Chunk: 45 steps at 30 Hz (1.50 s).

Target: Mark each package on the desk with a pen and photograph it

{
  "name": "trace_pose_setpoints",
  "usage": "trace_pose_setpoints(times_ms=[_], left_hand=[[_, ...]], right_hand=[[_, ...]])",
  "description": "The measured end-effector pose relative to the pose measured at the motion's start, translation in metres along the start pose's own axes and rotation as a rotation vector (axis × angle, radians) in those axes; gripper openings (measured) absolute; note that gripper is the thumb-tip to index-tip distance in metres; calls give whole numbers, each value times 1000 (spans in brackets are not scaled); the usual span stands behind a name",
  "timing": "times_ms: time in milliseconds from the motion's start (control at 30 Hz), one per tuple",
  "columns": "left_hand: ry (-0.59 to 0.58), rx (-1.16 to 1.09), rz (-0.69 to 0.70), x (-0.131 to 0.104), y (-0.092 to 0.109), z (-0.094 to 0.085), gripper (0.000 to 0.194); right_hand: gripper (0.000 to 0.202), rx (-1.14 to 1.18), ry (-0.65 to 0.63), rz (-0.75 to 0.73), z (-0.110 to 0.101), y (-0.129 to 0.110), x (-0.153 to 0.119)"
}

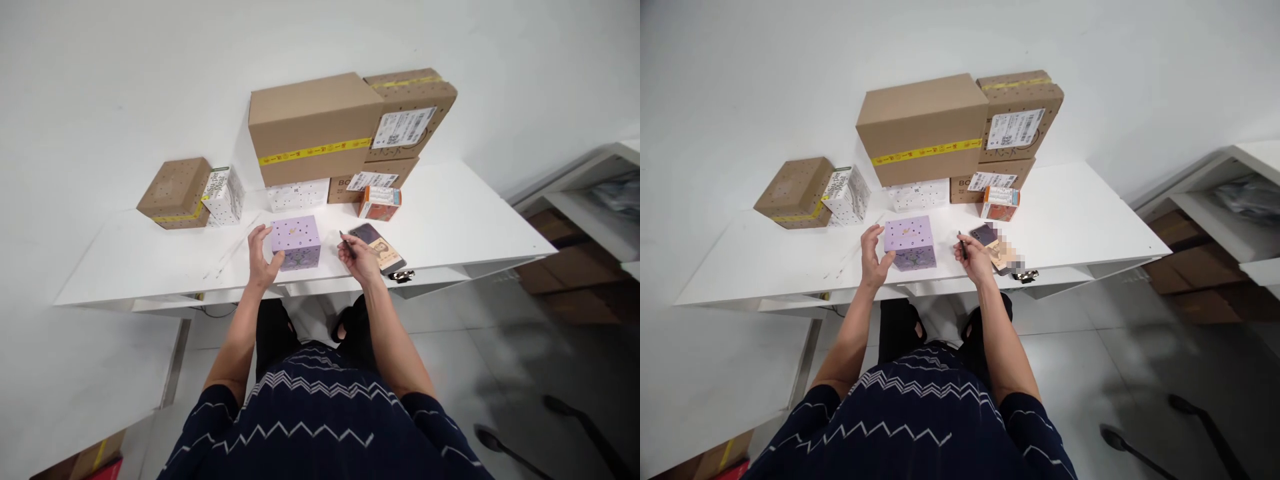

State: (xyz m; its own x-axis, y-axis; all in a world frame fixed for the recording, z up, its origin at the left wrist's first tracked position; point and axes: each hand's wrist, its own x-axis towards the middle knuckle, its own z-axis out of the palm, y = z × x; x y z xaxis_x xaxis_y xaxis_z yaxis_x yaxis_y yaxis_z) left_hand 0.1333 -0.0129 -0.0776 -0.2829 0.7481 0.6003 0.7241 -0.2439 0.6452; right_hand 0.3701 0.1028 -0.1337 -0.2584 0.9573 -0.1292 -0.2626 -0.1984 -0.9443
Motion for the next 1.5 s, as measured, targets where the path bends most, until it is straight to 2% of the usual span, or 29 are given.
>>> trace_pose_setpoints(times_ms=[100, 167, 267, 333, 400, 500, 600, 767, 967, 1167, 1367, 1500], left_hand=[[119, 92, 112, 6, 10, 10, 36], [163, 166, 228, 9, 18, 18, 21], [152, 261, 377, 10, 28, 29, 11], [113, 333, 407, 9, 36, 36, 12], [73, 409, 391, 6, 43, 41, 16], [53, 496, 357, 1, 50, 46, 20], [67, 524, 363, -1, 50, 47, 21], [59, 526, 337, -1, 47, 49, 23], [126, 532, 386, -3, 42, 52, 22], [111, 532, 351, -5, 37, 55, 23], [185, 544, 434, -3, 38, 55, 20], [200, 541, 440, -3, 39, 55, 19]], right_hand=[[34, 91, -21, -117, 4, -26, -6], [30, 99, 19, -205, 12, -45, -8], [32, 90, 113, -330, 31, -68, -9], [33, 71, 127, -379, 46, -80, -11], [29, 55, 66, -394, 61, -90, -13], [29, 26, -96, -370, 82, -98, -14], [22, -62, -193, -366, 99, -98, -7], [11, -263, -176, -414, 115, -78, 11], [19, -478, -109, -478, 114, -66, 16], [21, -551, -123, -509, 115, -71, 10], [20, -613, -142, -529, 116, -72, 9], [20, -631, -158, -531, 117, -74, 10]])
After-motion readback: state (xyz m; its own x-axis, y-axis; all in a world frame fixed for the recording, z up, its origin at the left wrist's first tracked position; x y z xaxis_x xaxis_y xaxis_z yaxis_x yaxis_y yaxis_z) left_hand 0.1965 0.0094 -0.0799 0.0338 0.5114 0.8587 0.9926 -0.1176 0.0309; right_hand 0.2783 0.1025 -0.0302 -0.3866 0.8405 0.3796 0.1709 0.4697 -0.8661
